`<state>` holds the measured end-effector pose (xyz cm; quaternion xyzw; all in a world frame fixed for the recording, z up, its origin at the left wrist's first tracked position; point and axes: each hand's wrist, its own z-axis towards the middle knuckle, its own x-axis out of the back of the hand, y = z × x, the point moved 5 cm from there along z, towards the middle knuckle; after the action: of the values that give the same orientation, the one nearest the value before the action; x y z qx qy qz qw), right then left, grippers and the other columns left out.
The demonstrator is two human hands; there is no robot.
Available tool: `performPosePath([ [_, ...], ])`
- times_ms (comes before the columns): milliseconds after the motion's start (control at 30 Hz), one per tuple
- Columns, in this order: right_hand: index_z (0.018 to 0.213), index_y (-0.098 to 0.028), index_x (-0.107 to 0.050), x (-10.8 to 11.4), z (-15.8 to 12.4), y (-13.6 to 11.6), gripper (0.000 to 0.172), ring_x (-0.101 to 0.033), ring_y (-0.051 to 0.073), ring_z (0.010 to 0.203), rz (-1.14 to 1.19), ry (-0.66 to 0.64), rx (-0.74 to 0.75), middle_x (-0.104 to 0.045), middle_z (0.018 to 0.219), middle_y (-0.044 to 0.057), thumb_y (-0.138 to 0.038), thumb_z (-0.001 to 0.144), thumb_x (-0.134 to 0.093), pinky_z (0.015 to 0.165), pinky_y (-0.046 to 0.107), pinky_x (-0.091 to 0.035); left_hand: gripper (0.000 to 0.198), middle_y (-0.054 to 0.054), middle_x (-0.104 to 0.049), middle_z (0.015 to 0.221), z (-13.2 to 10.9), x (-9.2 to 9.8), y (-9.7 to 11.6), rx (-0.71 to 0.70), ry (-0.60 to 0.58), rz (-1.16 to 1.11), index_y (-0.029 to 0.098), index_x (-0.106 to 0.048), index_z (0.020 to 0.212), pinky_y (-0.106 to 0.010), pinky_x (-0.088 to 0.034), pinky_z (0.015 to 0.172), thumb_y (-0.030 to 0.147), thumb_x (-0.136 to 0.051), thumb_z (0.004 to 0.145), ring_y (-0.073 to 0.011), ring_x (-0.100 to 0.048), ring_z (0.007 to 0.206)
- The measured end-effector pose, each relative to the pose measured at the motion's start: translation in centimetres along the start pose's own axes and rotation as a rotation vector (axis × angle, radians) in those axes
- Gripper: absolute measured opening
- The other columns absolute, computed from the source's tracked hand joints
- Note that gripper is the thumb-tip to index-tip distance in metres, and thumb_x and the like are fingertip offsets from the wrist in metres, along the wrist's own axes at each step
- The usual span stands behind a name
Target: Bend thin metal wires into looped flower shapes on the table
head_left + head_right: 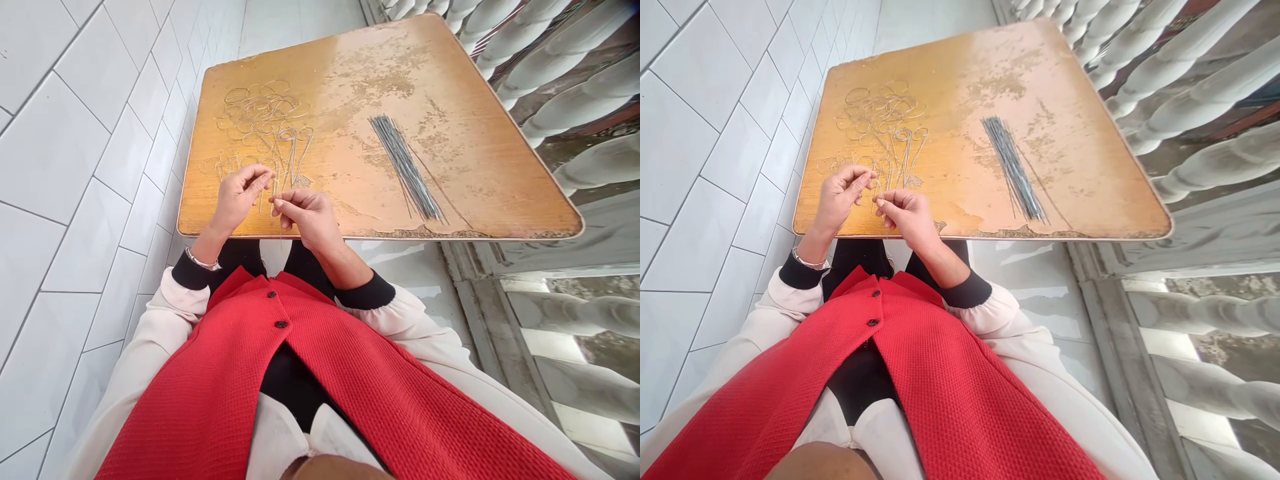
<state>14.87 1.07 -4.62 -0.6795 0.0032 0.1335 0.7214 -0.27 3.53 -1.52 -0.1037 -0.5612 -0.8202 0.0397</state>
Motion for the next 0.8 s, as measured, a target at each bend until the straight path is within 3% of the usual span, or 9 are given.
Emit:
performPosePath([
  [167, 0.077, -0.017, -0.07, -0.2, 0.7, -0.3, 0.037, -0.043, 0.004, 0.043, 0.035, 0.025, 0.061, -0.064, 0.064, -0.002, -0.053, 0.078, -0.08, 0.04, 0.019, -0.032, 0.018, 0.005, -0.06, 0.064, -0.7, -1.5, -0.3, 0.021, 0.08, -0.109, 0.019, -0.07, 0.077, -0.019, -0.047, 0.067, 0.031, -0.071, 0.091, -0.0044, -0.057, 0.063],
  [367, 0.074, -0.019, -0.063, -0.7, 1.0, 0.7, 0.032, -0.041, 0.004, 0.044, 0.197, 0.123, 0.111, -0.059, 0.063, -0.004, -0.047, 0.084, -0.077, 0.042, 0.018, -0.034, 0.012, 0.006, -0.057, 0.063, -1.4, -3.2, -1.2, 0.236, 0.2, -0.379, 0.022, -0.069, 0.096, -0.019, -0.04, 0.049, 0.033, -0.064, 0.096, -0.0038, -0.049, 0.05],
  [500, 0.074, -0.019, -0.063, -0.4, 0.8, 0.6, 0.029, -0.041, 0.004, 0.045, 0.14, 0.13, 0.027, -0.06, 0.065, -0.003, -0.042, 0.086, -0.075, 0.043, 0.019, -0.035, 0.018, 0.003, -0.067, 0.072, -1.3, -2.9, -1.2, 0.294, 0.171, -0.355, 0.024, -0.068, 0.104, -0.02, -0.047, 0.054, 0.039, -0.058, 0.099, -0.0054, -0.056, 0.056],
  [667, 0.076, -0.02, -0.062, 0.8, 0.9, -0.2, 0.032, -0.046, 0.005, 0.046, 0.059, 0.158, 0.023, -0.062, 0.069, -0.002, -0.047, 0.087, -0.073, 0.044, 0.02, -0.037, 0.037, -0.003, -0.076, 0.097, -1.9, -1.4, -0.9, 0.29, 0.099, -0.34, 0.022, -0.067, 0.106, -0.026, -0.056, 0.084, 0.053, -0.048, 0.101, -0.0113, -0.072, 0.088],
  [800, 0.076, -0.02, -0.063, 1.2, 0.9, -0.1, 0.032, -0.048, 0.005, 0.046, 0.079, 0.148, -0.001, -0.063, 0.069, -0.001, -0.048, 0.087, -0.074, 0.044, 0.02, -0.039, 0.032, -0.003, -0.076, 0.095, -2.7, -1.1, -1.0, 0.31, 0.064, -0.281, 0.021, -0.069, 0.096, -0.022, -0.053, 0.076, 0.051, -0.057, 0.097, -0.0113, -0.072, 0.09],
])
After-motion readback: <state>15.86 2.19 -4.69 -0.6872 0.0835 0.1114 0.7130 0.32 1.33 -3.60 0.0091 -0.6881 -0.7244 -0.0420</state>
